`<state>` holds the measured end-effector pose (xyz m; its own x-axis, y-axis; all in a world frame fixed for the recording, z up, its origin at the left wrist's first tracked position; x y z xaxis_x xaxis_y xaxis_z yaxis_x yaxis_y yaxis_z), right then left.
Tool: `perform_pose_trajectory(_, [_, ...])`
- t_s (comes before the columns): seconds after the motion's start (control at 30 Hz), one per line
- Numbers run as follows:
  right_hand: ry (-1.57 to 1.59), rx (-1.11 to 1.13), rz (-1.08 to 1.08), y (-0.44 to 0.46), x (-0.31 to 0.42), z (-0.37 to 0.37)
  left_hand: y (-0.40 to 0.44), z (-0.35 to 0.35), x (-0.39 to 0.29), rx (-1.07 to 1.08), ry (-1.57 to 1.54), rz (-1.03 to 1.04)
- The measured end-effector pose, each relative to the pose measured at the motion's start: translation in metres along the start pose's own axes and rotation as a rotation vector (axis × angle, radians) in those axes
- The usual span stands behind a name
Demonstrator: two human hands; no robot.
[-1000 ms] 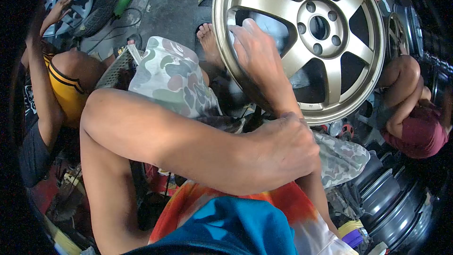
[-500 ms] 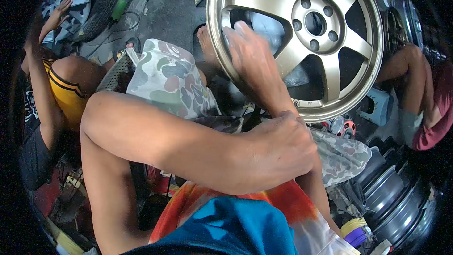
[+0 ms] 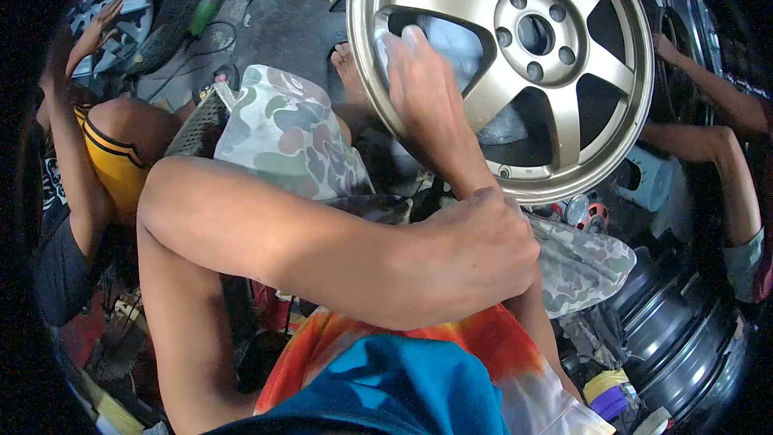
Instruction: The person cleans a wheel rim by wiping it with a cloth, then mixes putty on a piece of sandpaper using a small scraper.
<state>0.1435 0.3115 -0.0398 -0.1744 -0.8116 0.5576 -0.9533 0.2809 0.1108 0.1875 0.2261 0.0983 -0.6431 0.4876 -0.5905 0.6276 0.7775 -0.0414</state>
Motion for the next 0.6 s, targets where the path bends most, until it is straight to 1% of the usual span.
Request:
perform_pose_trajectory(0.03, [0.017, 0.053, 0.042, 0.002, 0.001, 0.0, -0.004, -0.004, 0.0, -0.095, 0.065, -0.001])
perform_pose_trajectory(0.07, [0.015, 0.056, 0.034, 0.002, 0.003, -0.001, -0.003, -0.002, 0.003, -0.054, 0.02, 0.013])
perform_pose_trajectory(0.1, [0.016, 0.055, 0.036, 0.0, 0.004, -0.001, -0.006, -0.004, 0.004, -0.06, 0.021, 0.011])
perform_pose_trajectory(0.17, [0.017, 0.055, 0.059, -0.003, 0.003, -0.002, -0.013, -0.005, -0.001, -0.158, 0.133, 0.035])
perform_pose_trajectory(0.23, [-0.002, 0.024, 0.042, 0.008, 0.002, -0.003, -0.005, -0.007, -0.002, -0.124, 0.114, 0.013])
perform_pose_trajectory(0.3, [-0.009, 0.045, 0.034, 0.002, 0.005, -0.002, 0.0, -0.006, 0.001, 0.107, 0.013, 0.002])
perform_pose_trajectory(0.33, [-0.018, 0.07, 0.033, 0.0, 0.007, -0.002, -0.002, -0.007, 0.002, 0.022, 0.004, 0.001])
perform_pose_trajectory(0.37, [-0.019, 0.073, 0.029, 0.001, 0.007, -0.002, -0.003, -0.006, 0.002, 0.018, 0.004, -0.002])
perform_pose_trajectory(0.43, [0.1, 0.087, 0.177, 0.002, 0.011, -0.008, -0.005, -0.004, 0.0, -0.024, 0.066, 0.003])
perform_pose_trajectory(0.5, [0.087, 0.1, 0.156, 0.007, 0.009, -0.008, -0.003, -0.004, -0.001, -0.039, 0.1, 0.006])
perform_pose_trajectory(0.57, [0.071, 0.103, 0.118, 0.009, 0.005, -0.008, 0.002, -0.002, 0.001, 0.203, -0.028, 0.034])
perform_pose_trajectory(0.6, [0.03, 0.131, 0.079, 0.0, -0.001, -0.006, -0.005, -0.003, 0.005, 0.205, -0.014, 0.029])
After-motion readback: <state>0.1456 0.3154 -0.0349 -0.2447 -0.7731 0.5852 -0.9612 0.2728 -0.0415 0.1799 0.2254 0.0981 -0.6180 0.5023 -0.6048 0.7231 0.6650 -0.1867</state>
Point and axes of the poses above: each hand's wrist, its own y-axis towards the middle knuckle, its own z-axis out of the palm, x = y × z, the point moved 4 cm from there along y, towards the middle knuckle, and after that the axes turned 13 degrees about x, right-handed, at the moved point
